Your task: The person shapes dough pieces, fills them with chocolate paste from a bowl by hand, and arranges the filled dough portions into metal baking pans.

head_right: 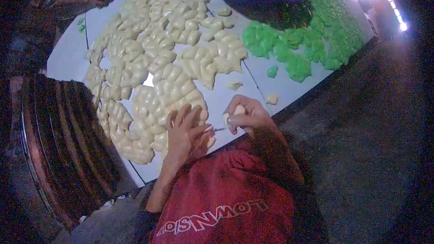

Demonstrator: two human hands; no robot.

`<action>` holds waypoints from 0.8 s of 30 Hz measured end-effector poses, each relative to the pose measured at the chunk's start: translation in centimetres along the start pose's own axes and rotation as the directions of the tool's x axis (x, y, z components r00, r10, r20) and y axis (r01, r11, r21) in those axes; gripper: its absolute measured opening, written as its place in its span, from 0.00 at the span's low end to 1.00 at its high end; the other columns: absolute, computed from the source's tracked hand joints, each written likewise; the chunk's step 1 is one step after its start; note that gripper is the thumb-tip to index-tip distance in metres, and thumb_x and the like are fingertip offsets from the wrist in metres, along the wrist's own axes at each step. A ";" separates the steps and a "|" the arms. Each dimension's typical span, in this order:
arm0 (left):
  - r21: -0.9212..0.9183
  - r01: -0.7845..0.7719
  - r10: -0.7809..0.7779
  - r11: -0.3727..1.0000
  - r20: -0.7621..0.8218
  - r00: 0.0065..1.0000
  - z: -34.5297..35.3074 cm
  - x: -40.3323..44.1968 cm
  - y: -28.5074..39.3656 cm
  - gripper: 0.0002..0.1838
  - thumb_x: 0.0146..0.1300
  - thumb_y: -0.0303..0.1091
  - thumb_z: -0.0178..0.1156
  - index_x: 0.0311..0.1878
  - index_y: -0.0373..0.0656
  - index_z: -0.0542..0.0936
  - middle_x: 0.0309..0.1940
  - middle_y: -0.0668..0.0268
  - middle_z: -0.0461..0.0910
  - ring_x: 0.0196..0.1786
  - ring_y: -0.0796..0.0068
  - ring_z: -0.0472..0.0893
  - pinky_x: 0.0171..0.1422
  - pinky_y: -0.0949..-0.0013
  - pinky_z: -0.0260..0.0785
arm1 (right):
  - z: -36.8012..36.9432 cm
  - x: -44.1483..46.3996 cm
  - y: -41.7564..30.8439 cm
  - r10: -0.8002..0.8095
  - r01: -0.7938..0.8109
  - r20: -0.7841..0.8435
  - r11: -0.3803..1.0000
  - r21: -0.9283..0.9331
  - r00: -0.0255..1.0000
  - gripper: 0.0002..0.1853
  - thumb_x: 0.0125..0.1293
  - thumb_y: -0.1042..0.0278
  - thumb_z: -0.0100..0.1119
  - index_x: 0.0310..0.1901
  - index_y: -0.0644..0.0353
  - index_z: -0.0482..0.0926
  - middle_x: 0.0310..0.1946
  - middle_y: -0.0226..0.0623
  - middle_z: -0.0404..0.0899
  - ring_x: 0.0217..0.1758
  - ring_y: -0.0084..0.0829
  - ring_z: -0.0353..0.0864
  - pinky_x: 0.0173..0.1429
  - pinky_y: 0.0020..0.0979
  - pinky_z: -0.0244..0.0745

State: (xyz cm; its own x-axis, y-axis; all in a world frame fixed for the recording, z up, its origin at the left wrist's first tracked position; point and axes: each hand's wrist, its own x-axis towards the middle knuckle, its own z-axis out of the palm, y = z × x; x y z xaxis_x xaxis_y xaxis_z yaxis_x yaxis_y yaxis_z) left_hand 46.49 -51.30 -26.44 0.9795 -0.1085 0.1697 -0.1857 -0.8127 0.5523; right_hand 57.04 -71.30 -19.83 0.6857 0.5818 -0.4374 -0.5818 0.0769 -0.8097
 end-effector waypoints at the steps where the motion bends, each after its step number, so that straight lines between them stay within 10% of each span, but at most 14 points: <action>1: 0.039 -0.018 0.016 0.999 0.051 0.999 -0.4 0.3 0.0 0.26 0.48 0.47 0.72 0.52 0.52 0.82 0.61 0.57 0.72 0.68 0.51 0.65 0.69 0.39 0.50 | -1.1 0.3 -0.1 0.011 -0.011 0.025 1.000 -0.007 1.000 0.11 0.56 0.68 0.57 0.39 0.65 0.74 0.31 0.38 0.78 0.31 0.28 0.77 0.35 0.27 0.71; 5: -0.077 0.039 -0.033 0.996 0.067 0.997 -3.1 3.9 2.0 0.48 0.46 0.58 0.72 0.67 0.41 0.68 0.60 0.52 0.73 0.67 0.47 0.67 0.69 0.41 0.54 | -3.4 2.4 0.5 -0.192 0.134 0.127 0.921 0.365 0.973 0.27 0.60 0.69 0.56 0.61 0.67 0.66 0.52 0.47 0.77 0.49 0.38 0.82 0.51 0.35 0.80; 8: -0.464 0.105 -0.093 0.880 0.049 0.994 -3.6 7.3 3.1 0.49 0.48 0.48 0.75 0.71 0.40 0.64 0.63 0.52 0.71 0.66 0.54 0.71 0.69 0.55 0.61 | -1.8 2.1 -2.4 -0.023 0.004 0.092 0.979 0.202 0.995 0.19 0.68 0.73 0.55 0.59 0.64 0.69 0.51 0.44 0.78 0.49 0.34 0.82 0.53 0.36 0.80; 13: -0.686 0.292 -0.282 0.666 0.131 0.950 -2.8 10.8 4.5 0.16 0.61 0.33 0.68 0.50 0.36 0.84 0.40 0.57 0.87 0.42 0.75 0.85 0.47 0.71 0.76 | -3.3 2.8 -3.8 0.037 -0.043 -0.031 0.974 -0.224 0.999 0.20 0.68 0.69 0.60 0.59 0.65 0.71 0.41 0.39 0.83 0.41 0.28 0.84 0.35 0.25 0.83; 18: -0.792 0.336 -0.334 0.510 0.178 0.926 1.0 12.0 3.8 0.33 0.63 0.36 0.66 0.71 0.44 0.66 0.39 0.52 0.86 0.46 0.67 0.86 0.49 0.68 0.76 | -5.0 4.2 -4.0 -0.536 0.270 -0.136 0.609 -0.746 0.833 0.09 0.58 0.73 0.69 0.41 0.63 0.83 0.43 0.37 0.82 0.42 0.26 0.84 0.43 0.26 0.80; 24: -0.422 -0.124 -0.089 0.898 -0.450 0.889 1.3 17.5 5.5 0.50 0.62 0.50 0.67 0.74 0.29 0.50 0.68 0.42 0.64 0.67 0.53 0.72 0.56 0.65 0.74 | -5.4 5.4 -6.3 -0.469 0.398 -0.165 0.854 -0.336 0.868 0.19 0.57 0.78 0.67 0.51 0.65 0.76 0.47 0.37 0.79 0.46 0.25 0.81 0.51 0.26 0.76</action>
State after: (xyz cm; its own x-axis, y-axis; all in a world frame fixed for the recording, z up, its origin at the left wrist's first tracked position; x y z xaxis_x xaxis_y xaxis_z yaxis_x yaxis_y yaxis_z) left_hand 62.74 -58.38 -21.52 0.8517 0.2336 0.4690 -0.3209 -0.4751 0.8194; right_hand 66.78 -73.04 -19.23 0.9400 0.3352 -0.0639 -0.0768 0.0255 -0.9967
